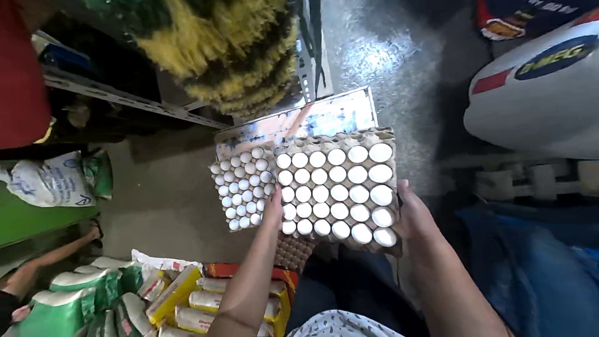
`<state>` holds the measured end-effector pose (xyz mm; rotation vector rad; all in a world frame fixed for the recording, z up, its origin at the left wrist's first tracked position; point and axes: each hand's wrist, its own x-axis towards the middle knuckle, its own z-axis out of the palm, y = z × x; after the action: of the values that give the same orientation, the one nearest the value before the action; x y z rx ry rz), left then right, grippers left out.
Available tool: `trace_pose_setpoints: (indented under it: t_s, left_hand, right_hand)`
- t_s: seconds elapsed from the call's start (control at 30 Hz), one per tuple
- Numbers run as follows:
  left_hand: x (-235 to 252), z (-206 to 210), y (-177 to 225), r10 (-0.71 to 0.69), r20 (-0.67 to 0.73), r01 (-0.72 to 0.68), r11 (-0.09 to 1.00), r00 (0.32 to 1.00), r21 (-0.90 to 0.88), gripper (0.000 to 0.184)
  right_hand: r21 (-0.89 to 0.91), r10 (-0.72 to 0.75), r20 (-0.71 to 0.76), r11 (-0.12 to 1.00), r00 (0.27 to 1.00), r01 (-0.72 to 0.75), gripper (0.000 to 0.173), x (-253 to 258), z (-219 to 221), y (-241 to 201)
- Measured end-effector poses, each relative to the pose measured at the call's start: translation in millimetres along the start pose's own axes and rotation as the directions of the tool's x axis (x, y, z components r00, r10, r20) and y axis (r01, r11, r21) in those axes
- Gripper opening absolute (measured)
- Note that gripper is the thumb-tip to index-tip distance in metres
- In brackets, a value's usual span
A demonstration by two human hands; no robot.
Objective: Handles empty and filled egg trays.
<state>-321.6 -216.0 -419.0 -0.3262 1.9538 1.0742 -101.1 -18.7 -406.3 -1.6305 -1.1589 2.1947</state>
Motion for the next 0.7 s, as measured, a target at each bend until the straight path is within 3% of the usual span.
trace_pose_setpoints:
  t_s: [0.2,0.4,0.53,0.7]
  left_hand:
    - [-8.8,-101.4,-1.1,0.066,-0.096,-0.086,0.972,0.993,-0.217,0.062]
    - [24.4,-194.5,-24.5,0.085,-0.135,-0.114,0.968,0.987,-0.226,0.072]
    - [51.3,-218.6,-36.9,0.112,-0.162,-0.142,0.972,0.980,-0.186,0.075]
    - [70.2,-217.5,-41.1,0.080,-0.227,-0.109,0.987,0.971,-0.117,0.077]
  right_hand:
    - [-0.186,0.003,0.218,0.982,0.976,0.038,0.067,-13.2,88.1,5.8]
    - [-0.204,0.082,0.418,0.979,0.905,0.006,0.060,22.1,194.8,37.6]
    - [-0.237,0.105,0.439,0.972,0.892,0.002,0.057,43.1,231.9,60.1]
    - [-0.337,0.104,0.374,0.941,0.921,0.030,0.062,53.1,240.8,70.4]
